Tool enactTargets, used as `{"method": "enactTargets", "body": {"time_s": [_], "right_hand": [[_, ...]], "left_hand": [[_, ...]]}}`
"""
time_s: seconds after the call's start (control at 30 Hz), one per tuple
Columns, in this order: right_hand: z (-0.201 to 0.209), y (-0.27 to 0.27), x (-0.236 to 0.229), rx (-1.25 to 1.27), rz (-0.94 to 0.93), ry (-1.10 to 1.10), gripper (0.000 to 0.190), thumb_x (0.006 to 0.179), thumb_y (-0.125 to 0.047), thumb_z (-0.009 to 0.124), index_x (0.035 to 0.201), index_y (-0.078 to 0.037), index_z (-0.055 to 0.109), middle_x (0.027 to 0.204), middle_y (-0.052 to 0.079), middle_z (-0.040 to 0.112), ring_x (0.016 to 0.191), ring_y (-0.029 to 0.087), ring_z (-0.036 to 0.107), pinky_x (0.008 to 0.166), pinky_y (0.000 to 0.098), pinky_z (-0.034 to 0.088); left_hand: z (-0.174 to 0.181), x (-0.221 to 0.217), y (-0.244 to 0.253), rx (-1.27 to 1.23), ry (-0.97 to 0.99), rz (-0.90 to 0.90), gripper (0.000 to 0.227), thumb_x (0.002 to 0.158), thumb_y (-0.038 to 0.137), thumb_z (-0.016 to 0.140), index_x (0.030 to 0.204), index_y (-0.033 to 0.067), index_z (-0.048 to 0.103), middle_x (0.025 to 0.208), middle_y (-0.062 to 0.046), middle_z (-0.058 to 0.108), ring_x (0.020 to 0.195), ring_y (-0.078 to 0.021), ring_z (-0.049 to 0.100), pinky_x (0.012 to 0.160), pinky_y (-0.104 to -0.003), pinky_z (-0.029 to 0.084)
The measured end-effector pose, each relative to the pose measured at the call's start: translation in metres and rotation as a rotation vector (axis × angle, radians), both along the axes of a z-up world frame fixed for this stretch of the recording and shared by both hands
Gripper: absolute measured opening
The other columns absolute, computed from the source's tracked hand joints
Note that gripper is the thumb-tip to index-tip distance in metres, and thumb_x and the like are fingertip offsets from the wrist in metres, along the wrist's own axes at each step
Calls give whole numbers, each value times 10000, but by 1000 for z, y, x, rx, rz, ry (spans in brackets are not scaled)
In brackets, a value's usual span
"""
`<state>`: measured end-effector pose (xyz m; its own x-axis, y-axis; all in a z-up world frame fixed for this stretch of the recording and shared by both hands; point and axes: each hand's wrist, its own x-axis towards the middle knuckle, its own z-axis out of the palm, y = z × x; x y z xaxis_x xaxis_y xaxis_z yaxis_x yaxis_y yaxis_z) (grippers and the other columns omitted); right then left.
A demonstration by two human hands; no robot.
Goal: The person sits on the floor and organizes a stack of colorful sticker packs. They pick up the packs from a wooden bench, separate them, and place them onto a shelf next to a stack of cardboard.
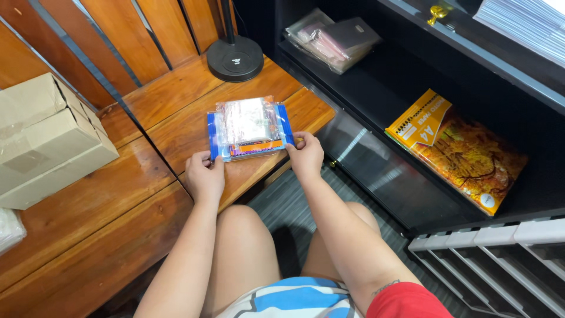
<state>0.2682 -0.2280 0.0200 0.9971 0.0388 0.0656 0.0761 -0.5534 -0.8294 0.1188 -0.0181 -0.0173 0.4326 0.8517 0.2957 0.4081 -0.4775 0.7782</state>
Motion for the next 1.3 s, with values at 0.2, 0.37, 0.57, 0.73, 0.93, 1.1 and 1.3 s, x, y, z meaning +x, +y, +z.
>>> {"method": "enactTargets", "body": {"time_s": [0.2, 0.37, 0.57, 0.73, 0.93, 1.1, 1.3], "right_hand": [[26, 15, -7, 154, 90, -54, 270, 895, -154, 744, 1163, -146, 774, 959, 42, 728, 936, 184, 744, 858, 327, 598], [28, 28, -2, 100, 181, 43, 362, 931, -266, 750, 1260, -113, 748, 1007, 52, 753, 971, 163, 743, 865, 324, 600], [12, 45, 21, -64, 194, 43, 438, 849, -403, 796, 1206, -151, 768, 931, 11, 754, 974, 193, 748, 884, 361, 599], [6, 56, 29, -164, 220, 74, 441, 802, -464, 808, 1131, -170, 793, 903, 30, 778, 1033, 274, 745, 889, 433, 591], [27, 59, 17, -102, 201, 128, 459, 808, -420, 820, 1147, -113, 787, 974, 62, 792, 1088, 308, 736, 931, 432, 581], [36, 60, 11, -102, 216, 191, 517, 766, -462, 833, 1150, -118, 784, 1017, 83, 792, 1138, 320, 716, 967, 445, 565], [44, 62, 1, 18, 223, 248, 401, 732, -492, 839, 1006, -203, 796, 744, -8, 768, 950, 231, 765, 824, 372, 602]], "left_hand": [[32, 12, 11, -248, 249, -83, 289, 903, 355, 736, 1167, 238, 748, 1168, 46, 592, 1099, -177, 656, 956, -332, 505], [24, 32, 11, -111, 270, -84, 293, 938, 401, 709, 1174, 242, 776, 1197, -2, 615, 1190, -272, 607, 1033, -385, 480], [48, 46, 12, -137, 302, -84, 375, 919, 485, 700, 1171, 220, 780, 1178, -41, 671, 1180, -300, 608, 1038, -433, 494], [52, 55, 13, -262, 331, -113, 375, 884, 542, 706, 1141, 278, 780, 1111, -1, 744, 1142, -280, 666, 973, -420, 531], [59, 59, 13, -365, 337, -132, 433, 866, 526, 727, 1198, 254, 778, 1150, -20, 767, 1181, -265, 683, 954, -404, 556], [82, 55, 1, -394, 258, -129, 463, 849, 401, 769, 1245, 162, 750, 1170, -104, 756, 1200, -311, 677, 955, -443, 567], [83, 50, -8, -431, 127, -113, 381, 850, 354, 777, 1177, 158, 757, 1136, -80, 763, 1149, -281, 699, 895, -418, 589]]}}
